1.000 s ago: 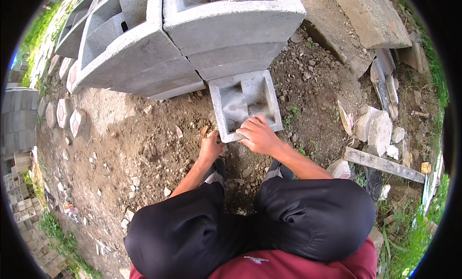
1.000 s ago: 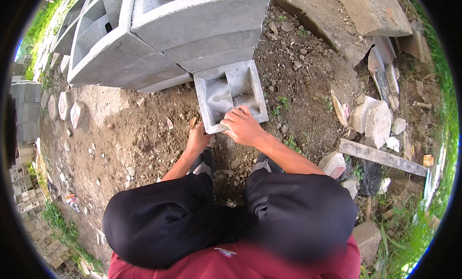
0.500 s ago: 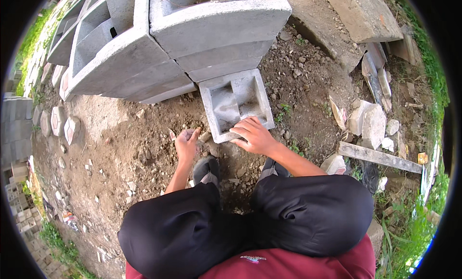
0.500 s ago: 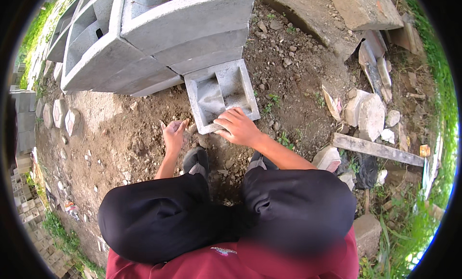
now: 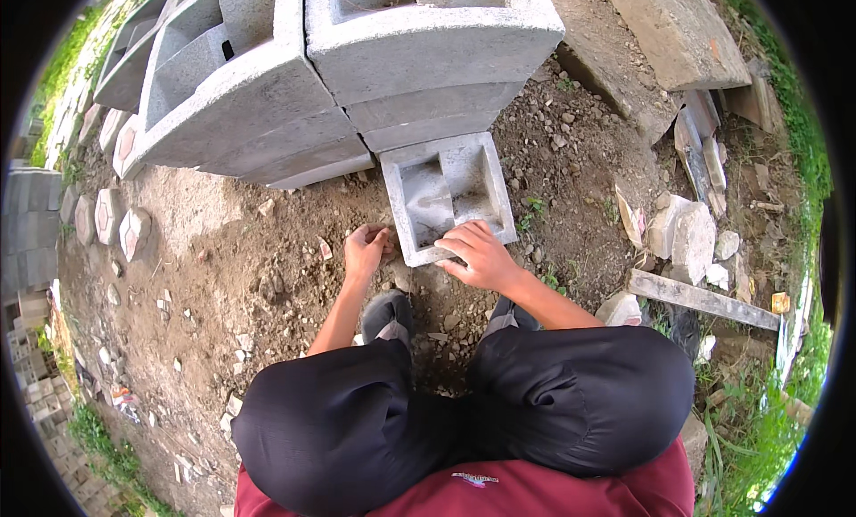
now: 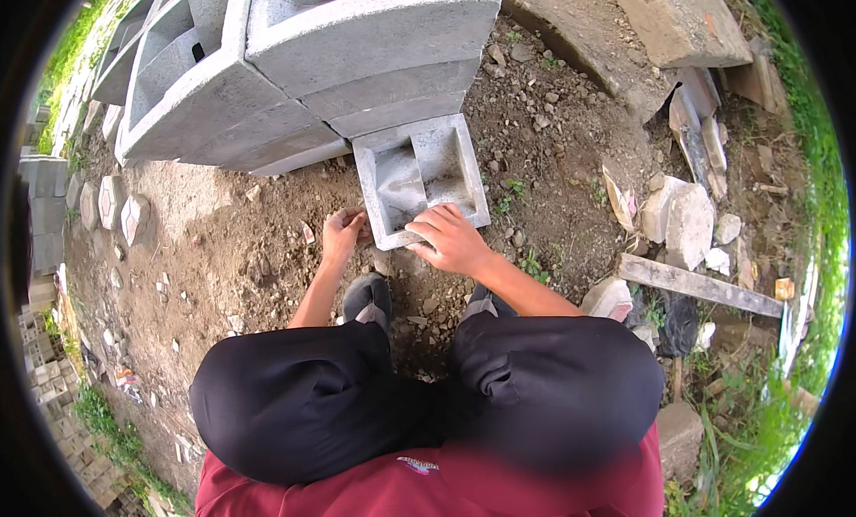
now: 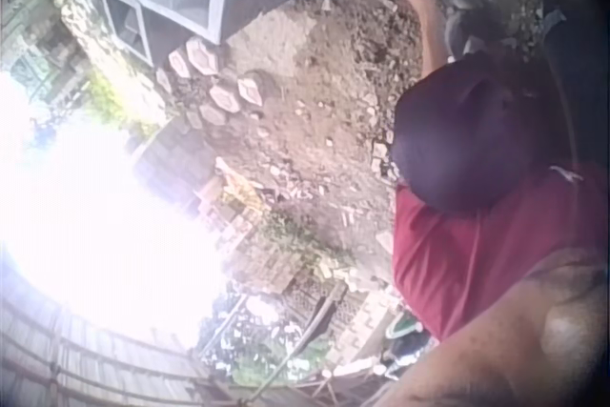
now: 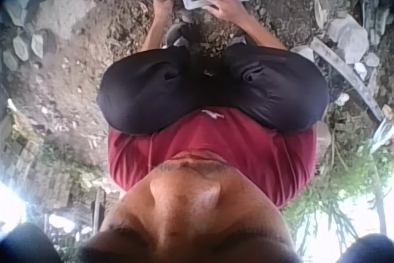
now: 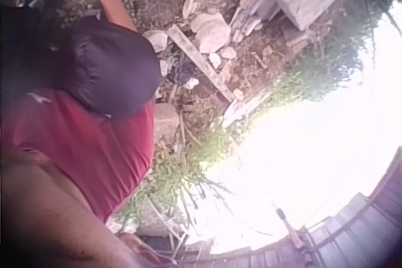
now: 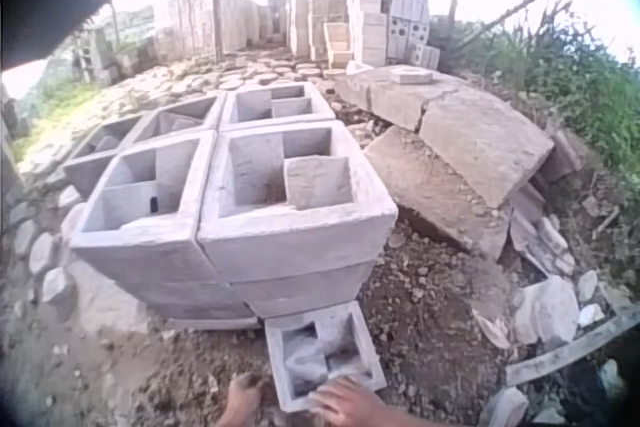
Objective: The person picks up concrete ventilation blocks from stacks and places them in different piles on the ground.
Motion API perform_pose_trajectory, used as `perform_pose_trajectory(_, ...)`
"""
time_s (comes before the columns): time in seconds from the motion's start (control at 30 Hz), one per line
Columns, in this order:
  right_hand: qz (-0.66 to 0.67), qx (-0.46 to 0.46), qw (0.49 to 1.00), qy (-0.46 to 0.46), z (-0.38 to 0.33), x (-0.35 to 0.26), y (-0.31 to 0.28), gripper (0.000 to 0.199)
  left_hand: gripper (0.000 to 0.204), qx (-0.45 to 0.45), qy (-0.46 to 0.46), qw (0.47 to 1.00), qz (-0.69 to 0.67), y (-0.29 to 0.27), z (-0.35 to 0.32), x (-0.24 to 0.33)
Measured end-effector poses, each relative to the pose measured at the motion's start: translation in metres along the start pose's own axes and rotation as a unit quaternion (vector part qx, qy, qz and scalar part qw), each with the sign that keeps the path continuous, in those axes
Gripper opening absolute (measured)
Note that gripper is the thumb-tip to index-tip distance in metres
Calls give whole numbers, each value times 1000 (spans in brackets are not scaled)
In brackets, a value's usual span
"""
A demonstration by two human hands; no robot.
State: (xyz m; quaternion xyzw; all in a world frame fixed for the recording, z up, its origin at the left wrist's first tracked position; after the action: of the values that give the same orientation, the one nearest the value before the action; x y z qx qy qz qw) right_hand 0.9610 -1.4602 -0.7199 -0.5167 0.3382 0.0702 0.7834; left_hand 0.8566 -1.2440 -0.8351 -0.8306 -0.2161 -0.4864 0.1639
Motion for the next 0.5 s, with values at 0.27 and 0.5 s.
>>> perform_pose_trajectory(0.27, -9, 29, 1000, 3, -3, 0, -4, 34, 24, -34, 77, 987, 133, 6, 2, 22)
perform_pose_trajectory(0.5, -5, 23, 1000, -1, 2, -7, 0, 34, 15, 83, 51, 995, 15, -3, 41, 29)
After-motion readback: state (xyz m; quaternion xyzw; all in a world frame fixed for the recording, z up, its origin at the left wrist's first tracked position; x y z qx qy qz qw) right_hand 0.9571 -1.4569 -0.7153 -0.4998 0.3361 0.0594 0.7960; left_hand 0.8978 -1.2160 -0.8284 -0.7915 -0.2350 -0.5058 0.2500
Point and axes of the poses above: each hand's wrist, its own z-axis towards the middle knuckle, its own y-axis out of the palm, x = y × z, the point moved 2 cm from there along z, towards the middle knuckle, and after that the axes turned 4 degrees about y, right-handed, at the moved point
